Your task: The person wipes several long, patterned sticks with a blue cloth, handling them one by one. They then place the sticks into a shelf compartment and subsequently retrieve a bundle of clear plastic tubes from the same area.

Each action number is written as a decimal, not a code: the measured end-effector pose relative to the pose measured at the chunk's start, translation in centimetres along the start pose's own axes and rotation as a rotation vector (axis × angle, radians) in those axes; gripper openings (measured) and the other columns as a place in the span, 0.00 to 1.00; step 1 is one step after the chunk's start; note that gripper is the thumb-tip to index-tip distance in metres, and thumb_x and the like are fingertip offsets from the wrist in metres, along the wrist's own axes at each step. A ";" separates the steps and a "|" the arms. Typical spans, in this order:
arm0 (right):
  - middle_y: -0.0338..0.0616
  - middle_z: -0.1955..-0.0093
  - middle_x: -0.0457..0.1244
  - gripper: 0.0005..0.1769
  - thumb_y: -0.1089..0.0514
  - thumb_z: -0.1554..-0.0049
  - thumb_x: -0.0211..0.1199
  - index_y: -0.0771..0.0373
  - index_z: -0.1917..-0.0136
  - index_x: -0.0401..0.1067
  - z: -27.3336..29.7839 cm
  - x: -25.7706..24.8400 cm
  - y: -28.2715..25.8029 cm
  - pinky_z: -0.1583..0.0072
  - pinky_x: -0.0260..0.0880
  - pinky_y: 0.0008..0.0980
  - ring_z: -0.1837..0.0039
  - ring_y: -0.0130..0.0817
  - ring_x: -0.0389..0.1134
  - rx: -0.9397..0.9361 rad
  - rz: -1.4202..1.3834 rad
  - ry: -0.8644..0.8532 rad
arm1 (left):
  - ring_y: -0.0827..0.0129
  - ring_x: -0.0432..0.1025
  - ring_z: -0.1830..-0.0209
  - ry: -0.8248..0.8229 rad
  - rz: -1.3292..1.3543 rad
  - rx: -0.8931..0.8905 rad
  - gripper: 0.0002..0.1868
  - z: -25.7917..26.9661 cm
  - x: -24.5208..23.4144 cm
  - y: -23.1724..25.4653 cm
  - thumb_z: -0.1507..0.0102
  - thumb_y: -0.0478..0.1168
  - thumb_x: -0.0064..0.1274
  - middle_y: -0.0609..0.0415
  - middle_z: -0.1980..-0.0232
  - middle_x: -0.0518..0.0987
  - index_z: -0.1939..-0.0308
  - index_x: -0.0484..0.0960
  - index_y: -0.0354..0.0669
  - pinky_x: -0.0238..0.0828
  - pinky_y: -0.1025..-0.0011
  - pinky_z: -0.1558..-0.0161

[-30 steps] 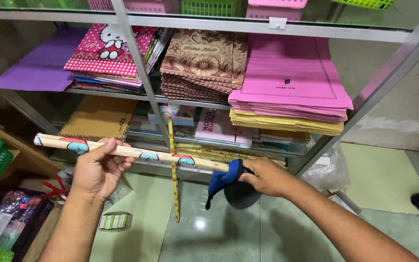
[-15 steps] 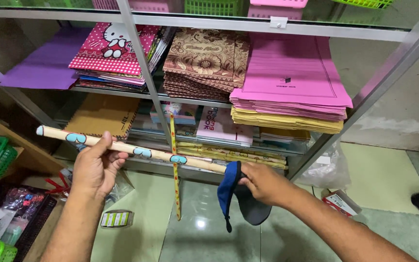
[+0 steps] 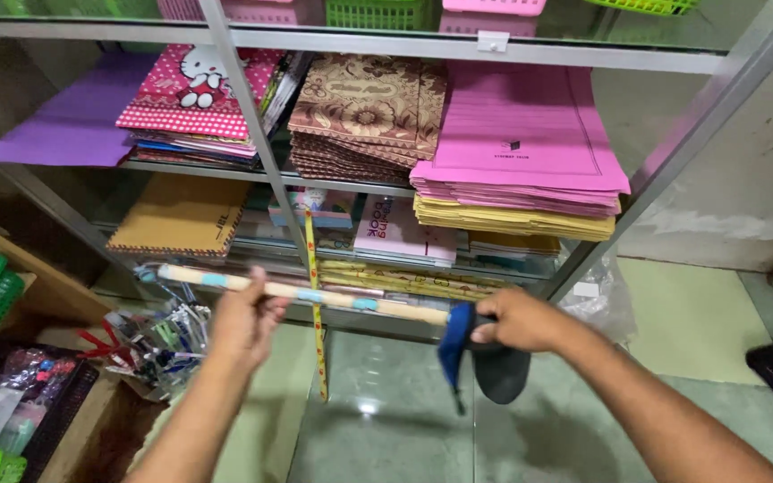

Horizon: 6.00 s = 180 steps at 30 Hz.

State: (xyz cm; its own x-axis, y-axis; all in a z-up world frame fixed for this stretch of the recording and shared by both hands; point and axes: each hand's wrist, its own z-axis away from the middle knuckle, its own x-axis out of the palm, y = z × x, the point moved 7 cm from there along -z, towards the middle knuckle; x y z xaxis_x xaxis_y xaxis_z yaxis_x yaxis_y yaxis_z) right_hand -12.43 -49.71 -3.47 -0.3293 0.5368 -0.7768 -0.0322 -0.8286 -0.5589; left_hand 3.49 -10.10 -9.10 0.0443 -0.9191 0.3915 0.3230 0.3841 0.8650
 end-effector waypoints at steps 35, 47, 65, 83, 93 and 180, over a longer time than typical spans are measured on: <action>0.62 0.45 0.68 0.24 0.65 0.55 0.54 0.68 0.45 0.75 -7.8 5.3 16.7 0.38 0.68 0.48 0.39 0.58 0.69 0.176 0.063 -0.220 | 0.71 0.74 0.73 0.073 0.132 -0.268 0.10 -26.3 13.9 -31.1 0.30 0.44 0.52 0.56 0.65 0.79 0.51 0.76 0.42 0.69 0.77 0.78; 0.57 0.42 0.69 0.21 0.59 0.48 0.55 0.62 0.42 0.75 -10.1 6.6 16.9 0.37 0.69 0.47 0.39 0.54 0.70 0.379 0.069 -0.208 | 0.58 0.74 0.64 0.335 -0.736 0.448 0.11 -19.1 7.4 -22.2 0.33 0.40 0.54 0.44 0.60 0.82 0.52 0.81 0.35 0.69 0.61 0.60; 0.52 0.58 0.67 0.12 0.60 0.49 0.66 0.55 0.50 0.83 -6.2 2.1 1.6 0.49 0.68 0.46 0.51 0.50 0.68 -0.268 -0.079 0.345 | 0.48 0.80 0.52 0.021 -1.392 0.044 0.18 -6.7 0.9 -16.1 0.38 0.53 0.59 0.45 0.54 0.85 0.50 0.85 0.49 0.76 0.54 0.50; 0.42 0.52 0.69 0.15 0.69 0.43 0.60 0.65 0.42 0.71 -0.2 0.7 -9.6 0.46 0.71 0.36 0.51 0.32 0.70 -0.196 -1.418 0.237 | 0.41 0.73 0.57 -0.448 -1.180 0.333 0.13 14.5 18.1 -6.6 0.33 0.46 0.51 0.42 0.61 0.79 0.59 0.70 0.39 0.68 0.50 0.57; 0.40 0.50 0.68 0.15 0.73 0.43 0.61 0.65 0.43 0.73 -0.3 -4.8 -9.5 0.40 0.72 0.35 0.46 0.29 0.70 -0.393 -1.319 0.426 | 0.44 0.74 0.54 -0.649 -1.236 0.295 0.12 12.6 18.0 -4.5 0.32 0.47 0.50 0.43 0.59 0.81 0.56 0.75 0.42 0.70 0.51 0.54; 0.66 0.46 0.67 0.25 0.49 0.45 0.61 0.67 0.42 0.64 3.7 -0.4 14.9 0.40 0.67 0.53 0.40 0.62 0.68 0.347 0.082 0.352 | 0.61 0.77 0.76 0.251 0.081 0.432 0.19 -1.4 -5.9 8.4 0.27 0.52 0.52 0.50 0.65 0.78 0.55 0.68 0.40 0.76 0.68 0.74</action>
State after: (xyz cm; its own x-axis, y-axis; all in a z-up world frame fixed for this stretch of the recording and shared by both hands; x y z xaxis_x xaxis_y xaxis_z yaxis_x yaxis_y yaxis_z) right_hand -16.26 -62.83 -10.39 -0.0078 0.4390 -0.8984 -0.3508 -0.8426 -0.4087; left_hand 7.30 -1.57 -4.62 0.2962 -0.8574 0.4208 -0.1089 0.4074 0.9067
